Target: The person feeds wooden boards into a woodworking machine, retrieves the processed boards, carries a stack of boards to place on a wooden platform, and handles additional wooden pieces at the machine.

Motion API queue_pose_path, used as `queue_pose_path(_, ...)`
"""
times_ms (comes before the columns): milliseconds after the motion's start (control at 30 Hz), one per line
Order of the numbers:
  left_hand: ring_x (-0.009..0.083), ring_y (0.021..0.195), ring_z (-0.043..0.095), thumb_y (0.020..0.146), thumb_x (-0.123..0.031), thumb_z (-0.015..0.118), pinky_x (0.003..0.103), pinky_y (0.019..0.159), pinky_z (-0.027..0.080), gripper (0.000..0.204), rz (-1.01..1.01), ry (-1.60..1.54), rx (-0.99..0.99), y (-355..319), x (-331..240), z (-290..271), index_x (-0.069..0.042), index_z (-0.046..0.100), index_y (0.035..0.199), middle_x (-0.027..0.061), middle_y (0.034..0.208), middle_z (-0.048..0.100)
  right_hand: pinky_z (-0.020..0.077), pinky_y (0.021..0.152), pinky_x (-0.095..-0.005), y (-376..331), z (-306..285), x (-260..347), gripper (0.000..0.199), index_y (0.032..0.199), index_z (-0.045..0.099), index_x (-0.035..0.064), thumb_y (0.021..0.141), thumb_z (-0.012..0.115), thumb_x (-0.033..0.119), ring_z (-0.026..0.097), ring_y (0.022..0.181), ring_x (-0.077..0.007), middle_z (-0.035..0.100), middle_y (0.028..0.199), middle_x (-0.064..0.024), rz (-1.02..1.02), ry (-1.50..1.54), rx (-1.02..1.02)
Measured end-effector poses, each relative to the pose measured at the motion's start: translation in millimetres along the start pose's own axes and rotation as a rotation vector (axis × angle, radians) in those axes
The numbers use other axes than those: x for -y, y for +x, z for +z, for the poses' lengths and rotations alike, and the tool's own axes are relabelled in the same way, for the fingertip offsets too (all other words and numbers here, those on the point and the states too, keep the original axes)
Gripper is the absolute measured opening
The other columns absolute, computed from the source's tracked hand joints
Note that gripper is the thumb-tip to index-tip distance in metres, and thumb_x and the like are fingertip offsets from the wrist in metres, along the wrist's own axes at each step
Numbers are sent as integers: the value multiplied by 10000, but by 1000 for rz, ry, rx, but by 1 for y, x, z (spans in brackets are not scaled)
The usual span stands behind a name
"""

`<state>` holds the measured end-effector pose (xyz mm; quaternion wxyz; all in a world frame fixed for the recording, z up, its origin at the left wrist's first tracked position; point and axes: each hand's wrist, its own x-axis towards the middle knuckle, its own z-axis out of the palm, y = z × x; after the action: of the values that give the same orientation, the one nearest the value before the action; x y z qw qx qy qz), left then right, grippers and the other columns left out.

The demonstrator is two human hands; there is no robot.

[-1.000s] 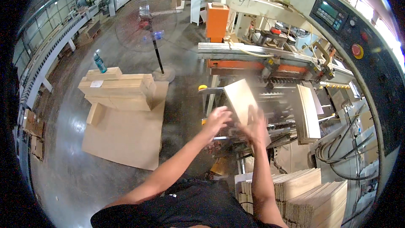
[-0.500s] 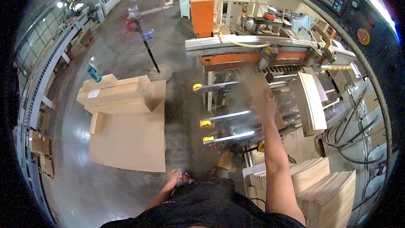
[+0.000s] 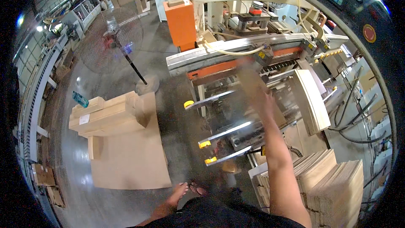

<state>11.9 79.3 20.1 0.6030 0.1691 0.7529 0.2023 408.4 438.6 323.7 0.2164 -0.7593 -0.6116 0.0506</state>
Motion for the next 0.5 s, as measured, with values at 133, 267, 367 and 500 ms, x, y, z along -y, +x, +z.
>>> queue_pose_path(133,95,610,556,890,-279,617,255,448,425,234,-23,-162,47,15,-22,13,-53,624,951,7,783,624,314,1064,-460,-4,-10,27,793,1322,518,149,611,773,388,390,1277,-374,451,1338,-243,86,14,14)
queue_pose_path(267,101,609,562,891,-291,617,254,444,420,254,5,-17,118,21,-35,22,-53,619,978,13,787,628,346,1044,-444,-3,-7,24,828,1341,495,121,610,774,393,399,1248,-409,405,1377,-242,115,-86,2)
queue_pose_path(367,111,601,571,881,-297,627,265,453,433,262,-63,-27,94,32,-18,20,-47,623,959,17,777,630,367,1027,-446,1,-4,25,813,1332,502,117,617,771,395,413,1230,-412,420,1361,-241,93,-128,-4)
queue_pose_path(500,124,603,581,875,-327,628,276,462,438,290,-55,18,124,46,7,-2,-46,626,948,23,774,634,386,1009,-453,-1,-10,29,815,1324,509,120,607,776,403,436,1207,-412,438,1342,-233,93,-76,21)
